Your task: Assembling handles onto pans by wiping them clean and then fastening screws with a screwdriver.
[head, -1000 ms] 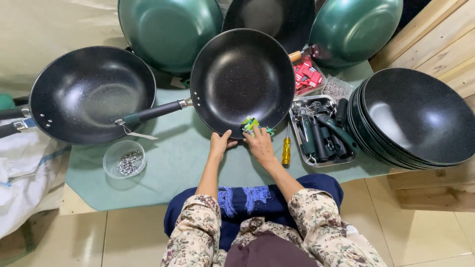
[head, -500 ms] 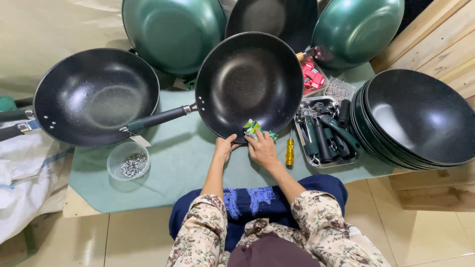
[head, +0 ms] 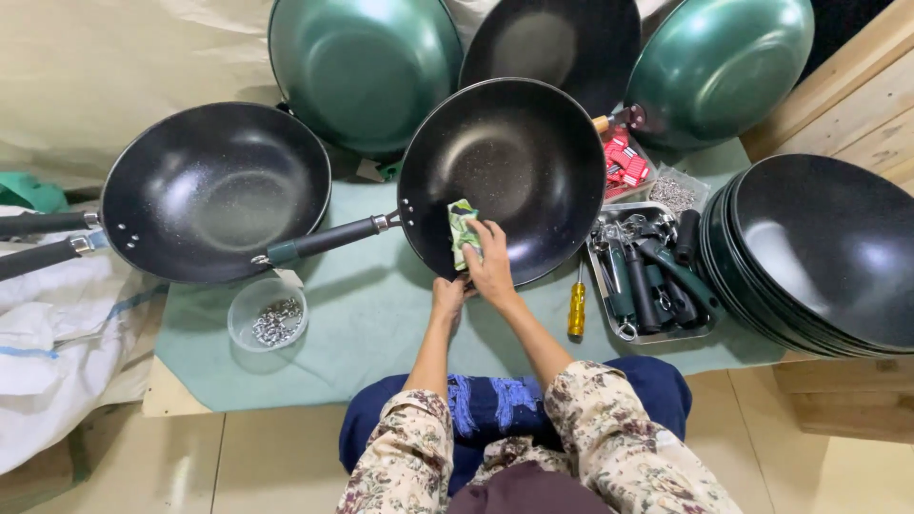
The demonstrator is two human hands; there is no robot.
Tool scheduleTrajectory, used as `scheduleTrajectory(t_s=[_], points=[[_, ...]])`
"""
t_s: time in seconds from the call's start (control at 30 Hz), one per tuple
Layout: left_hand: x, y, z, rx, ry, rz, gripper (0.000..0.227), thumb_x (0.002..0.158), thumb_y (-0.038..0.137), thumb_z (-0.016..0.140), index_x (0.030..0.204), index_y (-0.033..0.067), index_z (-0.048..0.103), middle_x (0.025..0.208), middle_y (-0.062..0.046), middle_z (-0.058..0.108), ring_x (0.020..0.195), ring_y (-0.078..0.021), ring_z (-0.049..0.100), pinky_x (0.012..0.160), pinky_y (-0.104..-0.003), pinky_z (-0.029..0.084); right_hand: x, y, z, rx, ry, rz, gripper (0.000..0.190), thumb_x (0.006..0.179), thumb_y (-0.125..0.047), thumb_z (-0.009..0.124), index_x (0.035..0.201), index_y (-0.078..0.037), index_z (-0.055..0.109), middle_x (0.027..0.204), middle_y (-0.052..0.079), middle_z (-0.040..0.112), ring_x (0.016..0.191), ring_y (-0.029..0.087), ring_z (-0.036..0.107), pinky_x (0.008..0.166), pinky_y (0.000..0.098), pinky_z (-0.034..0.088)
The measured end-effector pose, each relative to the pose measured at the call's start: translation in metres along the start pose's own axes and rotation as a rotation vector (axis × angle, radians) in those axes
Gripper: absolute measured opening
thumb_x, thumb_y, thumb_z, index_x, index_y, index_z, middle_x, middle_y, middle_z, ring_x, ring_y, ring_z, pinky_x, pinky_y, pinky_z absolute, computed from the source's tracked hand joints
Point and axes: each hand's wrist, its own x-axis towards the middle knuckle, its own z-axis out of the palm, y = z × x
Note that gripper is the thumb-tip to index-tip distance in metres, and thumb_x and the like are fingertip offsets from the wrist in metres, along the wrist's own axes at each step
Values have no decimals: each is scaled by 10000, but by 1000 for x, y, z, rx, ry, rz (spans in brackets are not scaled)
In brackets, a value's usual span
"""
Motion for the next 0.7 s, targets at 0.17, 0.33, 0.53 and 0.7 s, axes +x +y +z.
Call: scheduleTrajectory(t_s=[0.17,0.33,0.53,0.7], points=[[11,-10,-6,45,38,-1,365,881,40,725,1053,-265,622,1029,-404,656,854,-407,721,678,-514,638,-5,4,28,16,-169,15,513,944,-185,690,1431,-303,585,1362,160,523,1243,440,596,1048,511,500],[22,-38,-14,91,71,-23,400,858,67,755,1060,-251,618,1080,-401,658,920,-349,714,734,-484,621,-18,93,-13,-548,-129,-151,440,869,-380,737,1290,-482,663,1208,-43,618,1163,219,604,878,408,475],[16,-33,-16,-47,7,-19,477,882,-6,747,1142,-331,511,1104,-470,593,903,-471,706,742,-517,650,54,125,-101,-854,109,-332,194,913,-194,690,1055,-291,780,1139,65,568,994,299,583,715,374,491],[26,-40,-21,-86,18,-33,492,841,-4,782,1163,-292,548,1090,-460,611,882,-501,704,726,-547,651,70,112,-80,-722,62,-196,367,869,-86,695,1189,-256,756,1221,107,585,1075,323,624,846,355,546]])
